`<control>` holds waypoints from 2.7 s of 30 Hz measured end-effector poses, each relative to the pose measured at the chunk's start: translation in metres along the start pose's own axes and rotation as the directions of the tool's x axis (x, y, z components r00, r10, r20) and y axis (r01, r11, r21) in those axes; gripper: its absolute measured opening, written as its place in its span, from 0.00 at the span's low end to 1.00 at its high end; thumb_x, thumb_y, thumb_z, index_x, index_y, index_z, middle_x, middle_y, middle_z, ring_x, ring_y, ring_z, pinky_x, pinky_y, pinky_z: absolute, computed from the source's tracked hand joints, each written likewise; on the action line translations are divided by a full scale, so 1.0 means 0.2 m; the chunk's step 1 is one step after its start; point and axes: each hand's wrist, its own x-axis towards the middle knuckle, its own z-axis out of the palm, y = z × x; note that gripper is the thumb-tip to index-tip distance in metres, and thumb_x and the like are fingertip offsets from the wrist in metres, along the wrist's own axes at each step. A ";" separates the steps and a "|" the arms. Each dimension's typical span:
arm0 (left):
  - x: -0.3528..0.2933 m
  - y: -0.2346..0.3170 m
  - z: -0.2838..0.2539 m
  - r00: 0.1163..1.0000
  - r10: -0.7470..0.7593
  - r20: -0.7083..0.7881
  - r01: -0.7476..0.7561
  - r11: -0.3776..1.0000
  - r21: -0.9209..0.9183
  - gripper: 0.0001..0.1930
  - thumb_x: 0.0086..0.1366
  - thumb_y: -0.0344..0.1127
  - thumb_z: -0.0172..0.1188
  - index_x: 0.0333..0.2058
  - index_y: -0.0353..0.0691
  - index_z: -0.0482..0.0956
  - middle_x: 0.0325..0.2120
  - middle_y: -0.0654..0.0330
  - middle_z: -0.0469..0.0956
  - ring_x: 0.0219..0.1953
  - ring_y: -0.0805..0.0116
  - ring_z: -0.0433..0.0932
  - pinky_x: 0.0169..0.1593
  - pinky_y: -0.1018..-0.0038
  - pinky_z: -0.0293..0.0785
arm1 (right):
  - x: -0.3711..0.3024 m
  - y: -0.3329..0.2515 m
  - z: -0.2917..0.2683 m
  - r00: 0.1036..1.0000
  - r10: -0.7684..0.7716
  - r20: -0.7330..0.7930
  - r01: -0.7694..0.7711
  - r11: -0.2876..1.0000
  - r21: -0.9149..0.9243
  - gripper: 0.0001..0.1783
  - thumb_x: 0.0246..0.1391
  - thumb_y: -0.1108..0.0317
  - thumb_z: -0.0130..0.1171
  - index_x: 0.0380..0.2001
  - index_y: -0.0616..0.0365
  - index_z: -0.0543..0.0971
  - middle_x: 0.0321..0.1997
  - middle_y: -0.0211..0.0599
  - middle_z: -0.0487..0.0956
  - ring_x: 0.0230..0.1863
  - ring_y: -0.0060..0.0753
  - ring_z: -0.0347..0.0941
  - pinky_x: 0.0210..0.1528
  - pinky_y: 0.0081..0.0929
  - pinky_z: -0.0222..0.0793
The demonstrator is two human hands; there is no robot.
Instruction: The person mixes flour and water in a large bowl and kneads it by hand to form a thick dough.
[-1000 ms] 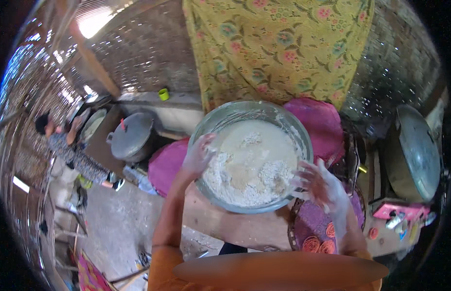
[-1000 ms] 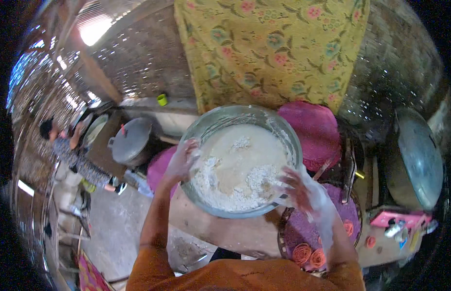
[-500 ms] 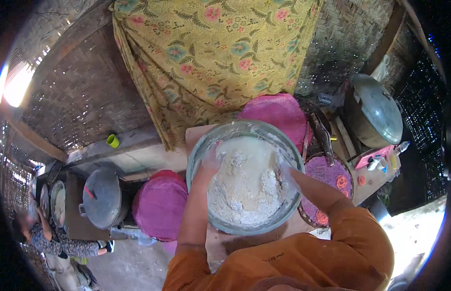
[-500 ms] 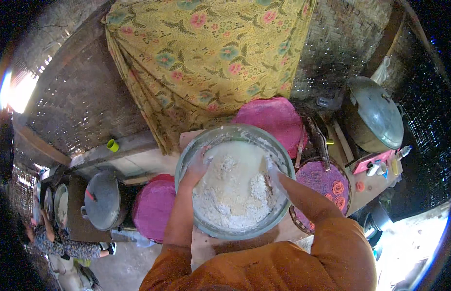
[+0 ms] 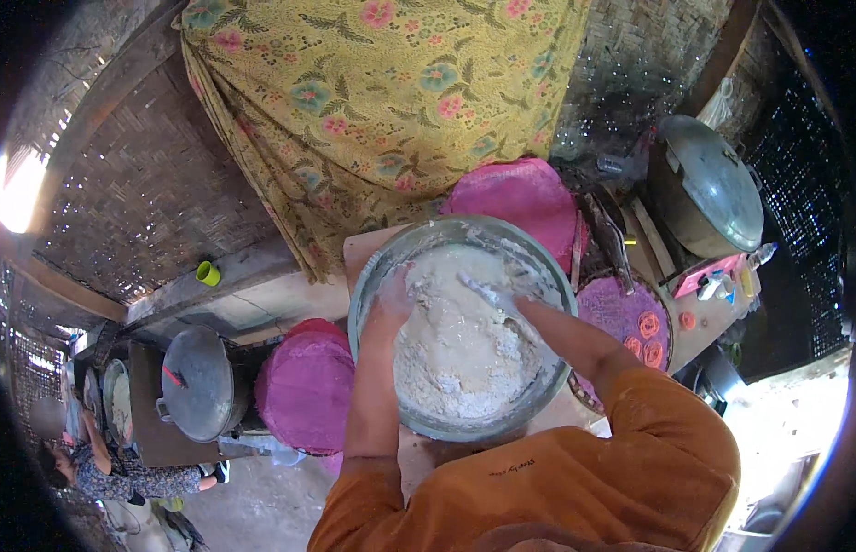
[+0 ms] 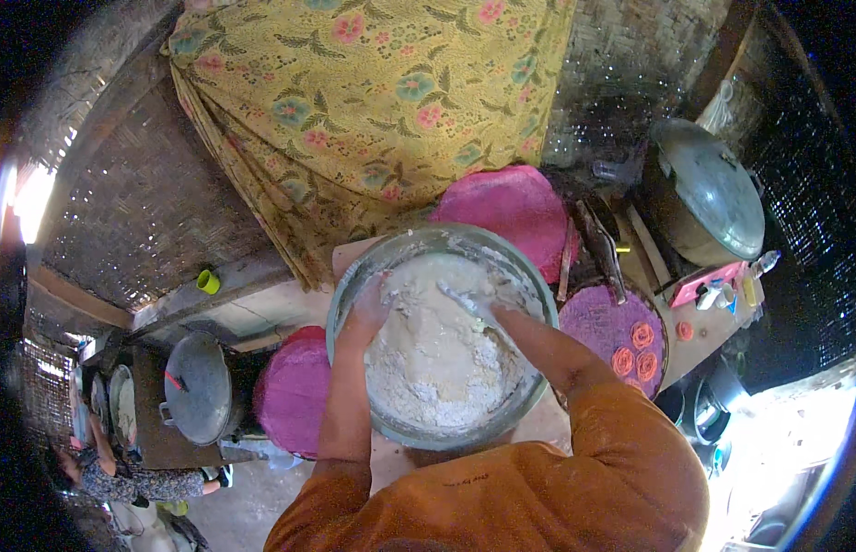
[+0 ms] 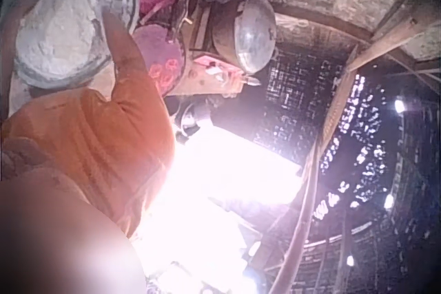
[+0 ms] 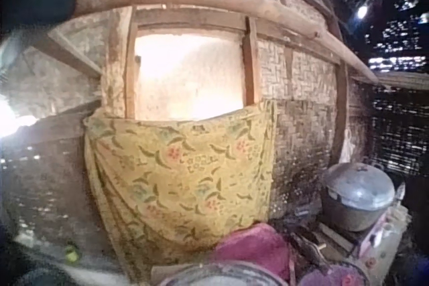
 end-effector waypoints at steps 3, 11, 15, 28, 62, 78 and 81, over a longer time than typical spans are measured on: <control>0.01 -0.03 0.04 0.999 0.007 0.031 -0.009 0.998 0.059 0.19 0.48 0.33 0.49 0.41 0.36 0.61 0.38 0.48 0.64 0.42 0.55 0.63 0.45 0.70 0.58 | -0.04 -0.06 0.07 0.992 -0.077 0.098 0.087 0.991 -0.100 0.23 0.48 0.60 0.34 0.47 0.58 0.55 0.50 0.41 0.56 0.49 0.40 0.53 0.50 0.39 0.50; -0.03 -0.07 0.07 0.995 0.104 0.011 -0.104 0.994 0.037 0.19 0.47 0.29 0.45 0.41 0.38 0.62 0.36 0.46 0.66 0.41 0.51 0.63 0.44 0.68 0.59 | -0.58 -0.56 0.12 0.916 -0.194 0.350 0.301 0.910 -0.285 0.22 0.49 0.65 0.34 0.48 0.60 0.53 0.52 0.41 0.54 0.52 0.40 0.51 0.53 0.39 0.47; -0.03 -0.13 0.04 0.994 0.106 0.016 -0.106 0.994 0.039 0.20 0.47 0.34 0.49 0.41 0.35 0.60 0.38 0.47 0.64 0.42 0.53 0.63 0.45 0.69 0.58 | -0.58 -0.45 0.01 0.834 -0.320 0.450 0.367 0.930 -0.019 0.22 0.46 0.71 0.37 0.48 0.60 0.55 0.52 0.39 0.56 0.49 0.35 0.55 0.49 0.35 0.53; 0.00 -0.11 0.02 1.000 -0.024 -0.003 0.023 0.999 -0.046 0.18 0.48 0.34 0.48 0.39 0.37 0.63 0.37 0.47 0.66 0.41 0.52 0.63 0.44 0.67 0.59 | 0.53 -0.15 0.07 0.982 -0.183 0.044 0.187 0.974 -0.129 0.25 0.39 0.64 0.45 0.44 0.60 0.59 0.45 0.40 0.62 0.43 0.33 0.61 0.44 0.31 0.59; -0.03 -0.12 0.04 0.997 0.078 -0.010 -0.078 0.997 -0.028 0.14 0.48 0.30 0.47 0.37 0.36 0.65 0.33 0.48 0.68 0.39 0.55 0.65 0.43 0.68 0.60 | 0.50 -0.13 0.20 0.981 -0.185 0.058 0.193 0.961 -0.199 0.18 0.36 0.58 0.51 0.31 0.59 0.69 0.27 0.43 0.70 0.27 0.36 0.65 0.29 0.29 0.61; -0.34 0.24 -0.03 0.906 0.074 0.416 -0.003 0.986 -0.168 0.32 0.44 0.42 0.55 0.48 0.42 0.52 0.41 0.45 0.61 0.45 0.52 0.60 0.47 0.68 0.56 | -0.69 -0.51 0.11 0.880 -0.048 0.472 0.446 0.421 -0.789 0.35 0.29 0.41 0.48 0.38 0.58 0.68 0.44 0.39 0.64 0.47 0.43 0.55 0.46 0.37 0.55; -0.45 0.36 0.05 0.869 0.134 0.477 -0.160 0.987 0.014 0.43 0.38 0.47 0.59 0.51 0.49 0.43 0.49 0.46 0.48 0.50 0.49 0.50 0.49 0.59 0.51 | -0.75 -0.38 0.03 0.942 0.025 0.335 0.296 0.411 -0.862 0.26 0.23 0.53 0.53 0.29 0.57 0.70 0.37 0.35 0.68 0.40 0.31 0.61 0.41 0.30 0.57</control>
